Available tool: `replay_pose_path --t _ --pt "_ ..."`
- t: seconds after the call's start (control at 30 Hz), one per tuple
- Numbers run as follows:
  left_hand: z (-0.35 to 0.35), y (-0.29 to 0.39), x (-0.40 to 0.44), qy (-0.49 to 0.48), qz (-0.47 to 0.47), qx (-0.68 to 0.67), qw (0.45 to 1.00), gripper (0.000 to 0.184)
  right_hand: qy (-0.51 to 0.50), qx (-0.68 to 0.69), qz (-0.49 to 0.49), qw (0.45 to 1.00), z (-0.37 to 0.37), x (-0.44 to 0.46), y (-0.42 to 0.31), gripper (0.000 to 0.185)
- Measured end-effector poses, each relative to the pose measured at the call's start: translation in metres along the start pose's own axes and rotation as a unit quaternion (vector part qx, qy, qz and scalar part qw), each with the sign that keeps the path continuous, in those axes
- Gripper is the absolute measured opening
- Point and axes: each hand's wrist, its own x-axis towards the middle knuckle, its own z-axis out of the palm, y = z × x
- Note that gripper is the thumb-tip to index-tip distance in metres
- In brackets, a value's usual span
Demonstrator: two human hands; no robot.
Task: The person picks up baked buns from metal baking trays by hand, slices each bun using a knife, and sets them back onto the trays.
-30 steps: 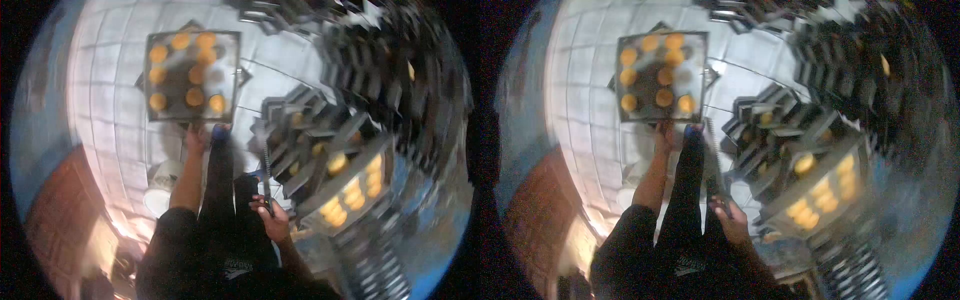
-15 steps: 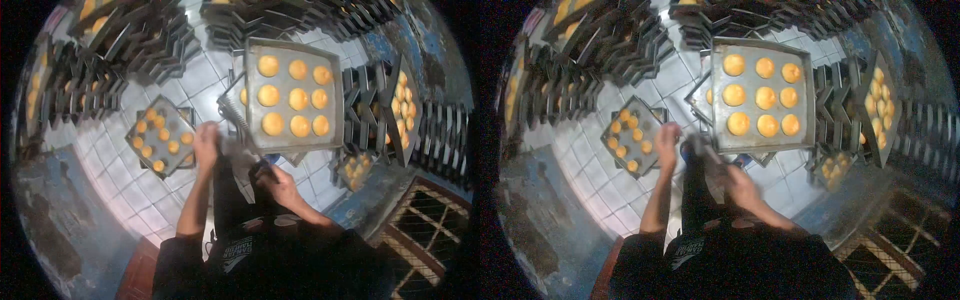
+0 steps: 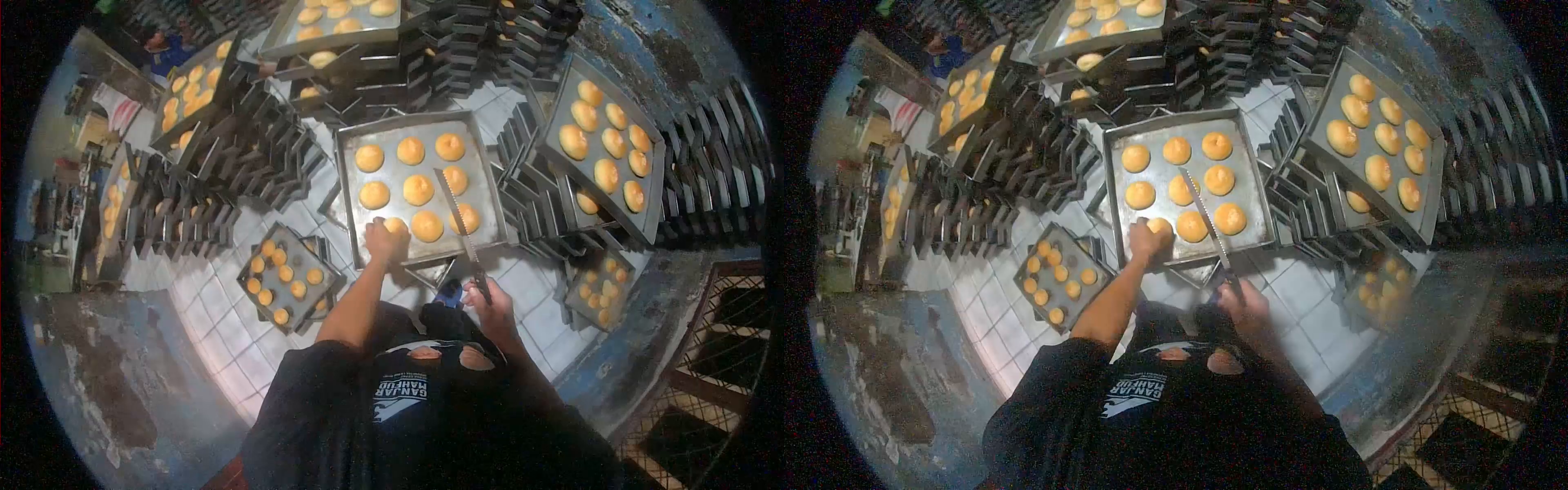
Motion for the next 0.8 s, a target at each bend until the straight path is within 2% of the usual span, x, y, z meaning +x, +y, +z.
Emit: replay_pose_path --t 0.1,0.13,0.17,0.2,0.23,0.27,0.3,0.33,0.37,0.43,0.5,0.57,0.6,0.63,0.7,0.73,0.8 --pt "0.014 -0.001 -0.02 -0.024 0.022 -0.112 0.993 0.076 -0.004 0.053 -0.012 0.998 -0.006 0.006 0.001 0.031" --pt "0.015 0.0 -0.02 -0.014 0.022 -0.111 0.993 0.076 -0.015 0.007 0.036 0.999 -0.01 0.011 -0.004 0.033" --pt "0.01 0.003 -0.021 -0.033 0.01 -0.287 0.957 0.071 -0.027 -0.041 0.084 0.995 -0.011 0.016 -0.009 0.035" --pt "0.005 0.003 -0.023 -0.049 -0.001 -0.453 0.89 0.067 -0.037 -0.038 0.078 0.996 -0.01 0.023 -0.014 0.035" --pt "-0.001 0.003 -0.021 -0.036 -0.002 -0.451 0.892 0.067 -0.043 -0.059 0.04 0.997 -0.006 0.032 -0.021 0.038" --pt "-0.017 0.014 -0.021 -0.077 -0.012 -0.621 0.78 0.058 -0.05 -0.079 0.0 0.996 -0.002 0.041 -0.027 0.041" --pt "-0.029 0.018 -0.016 -0.116 -0.015 -0.764 0.635 0.05 -0.055 -0.099 -0.041 0.993 0.003 0.046 -0.032 0.044" --pt "-0.044 0.02 -0.01 -0.144 -0.04 -0.812 0.564 0.045 -0.038 -0.143 -0.127 0.981 0.012 0.055 -0.028 0.047" --pt "-0.062 0.028 -0.007 -0.132 -0.032 -0.813 0.565 0.045 -0.048 -0.14 -0.138 0.979 0.019 0.059 -0.038 0.047" --pt "-0.101 0.053 -0.009 -0.094 -0.114 -0.878 0.455 0.049 -0.106 -0.105 -0.15 0.977 0.035 0.063 -0.066 0.051" --pt "-0.115 0.057 0.009 -0.084 -0.106 -0.874 0.467 0.054 -0.13 -0.129 -0.147 0.972 0.05 0.066 -0.077 0.052" --pt "-0.127 0.064 0.023 -0.074 -0.075 -0.88 0.463 0.055 -0.123 -0.13 -0.234 0.956 0.057 0.061 -0.096 0.051" --pt "-0.133 0.068 0.028 -0.071 -0.085 -0.888 0.446 0.053 -0.15 -0.126 -0.161 0.967 0.055 0.052 -0.121 0.049" --pt "-0.139 0.071 0.032 -0.072 -0.08 -0.89 0.443 0.053 -0.148 -0.129 -0.165 0.967 0.058 0.053 -0.121 0.049" --pt "-0.146 0.077 0.045 -0.09 -0.032 -0.9 0.424 0.051 -0.12 -0.117 -0.222 0.961 0.06 0.058 -0.11 0.049" --pt "-0.149 0.079 0.051 -0.094 -0.031 -0.902 0.421 0.051 -0.083 -0.149 -0.281 0.944 0.063 0.064 -0.097 0.05" --pt "-0.153 0.08 0.061 -0.136 0.009 -0.916 0.378 0.05 -0.09 -0.147 -0.271 0.947 0.062 0.056 -0.114 0.049"
